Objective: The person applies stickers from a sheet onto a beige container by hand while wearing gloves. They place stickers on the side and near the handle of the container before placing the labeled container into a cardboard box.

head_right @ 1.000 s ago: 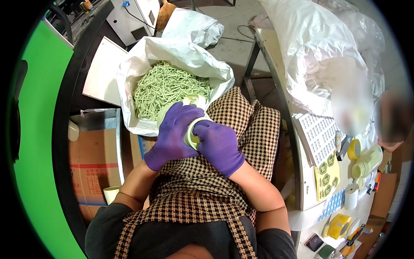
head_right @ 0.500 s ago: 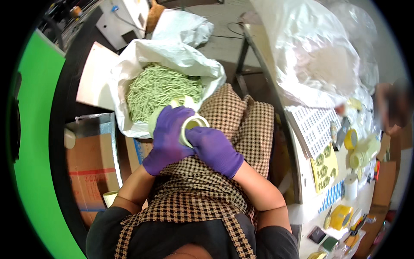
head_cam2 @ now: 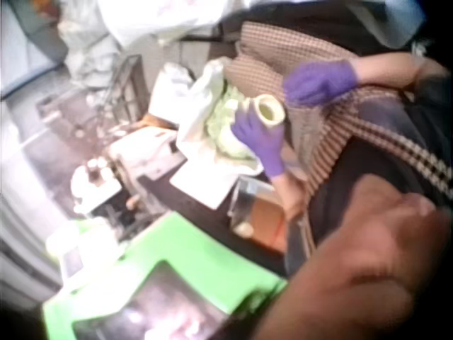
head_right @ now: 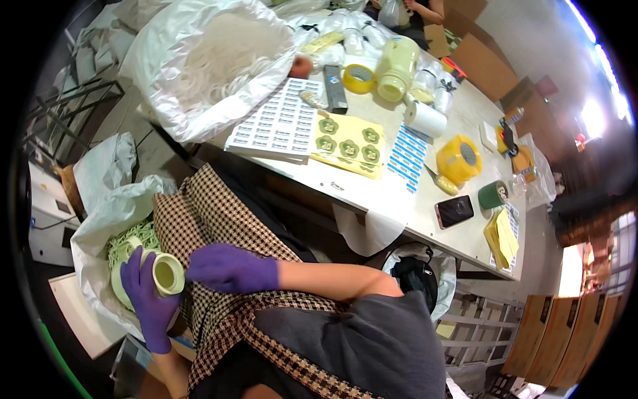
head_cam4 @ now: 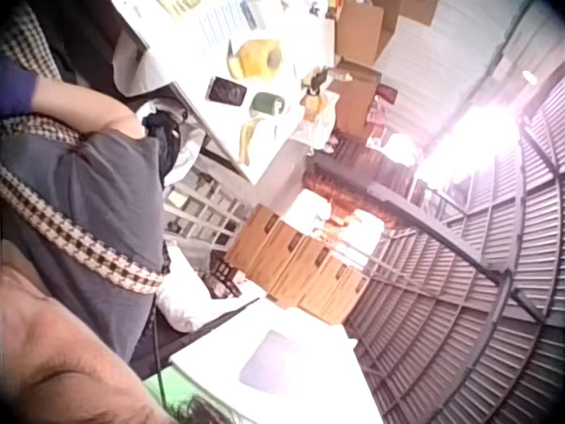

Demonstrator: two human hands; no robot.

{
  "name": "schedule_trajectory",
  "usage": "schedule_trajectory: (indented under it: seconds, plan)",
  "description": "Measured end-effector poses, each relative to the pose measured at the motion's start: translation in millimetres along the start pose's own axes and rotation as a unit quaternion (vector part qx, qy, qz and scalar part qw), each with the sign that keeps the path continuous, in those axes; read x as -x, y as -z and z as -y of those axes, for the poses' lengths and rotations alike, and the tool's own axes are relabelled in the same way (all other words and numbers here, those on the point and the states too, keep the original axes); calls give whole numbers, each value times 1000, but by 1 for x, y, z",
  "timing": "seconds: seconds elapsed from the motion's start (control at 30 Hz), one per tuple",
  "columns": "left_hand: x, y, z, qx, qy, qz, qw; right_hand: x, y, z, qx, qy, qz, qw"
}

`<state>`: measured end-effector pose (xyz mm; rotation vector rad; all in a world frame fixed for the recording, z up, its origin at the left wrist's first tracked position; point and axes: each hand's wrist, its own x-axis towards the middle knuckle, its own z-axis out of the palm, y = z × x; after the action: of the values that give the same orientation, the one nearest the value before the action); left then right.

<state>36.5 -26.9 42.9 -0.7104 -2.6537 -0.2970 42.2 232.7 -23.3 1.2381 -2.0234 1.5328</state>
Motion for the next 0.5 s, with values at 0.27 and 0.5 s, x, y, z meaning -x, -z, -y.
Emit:
schedule_trajectory:
  seconds: [0.27,0.5]
  plan:
    - [48,-63,-28,63,-325,-39,943,232,257,72,620,-345,-239,663]
    - [32,-85,-41,36,-372,5,927,269,283,60,595,-485,-249,591]
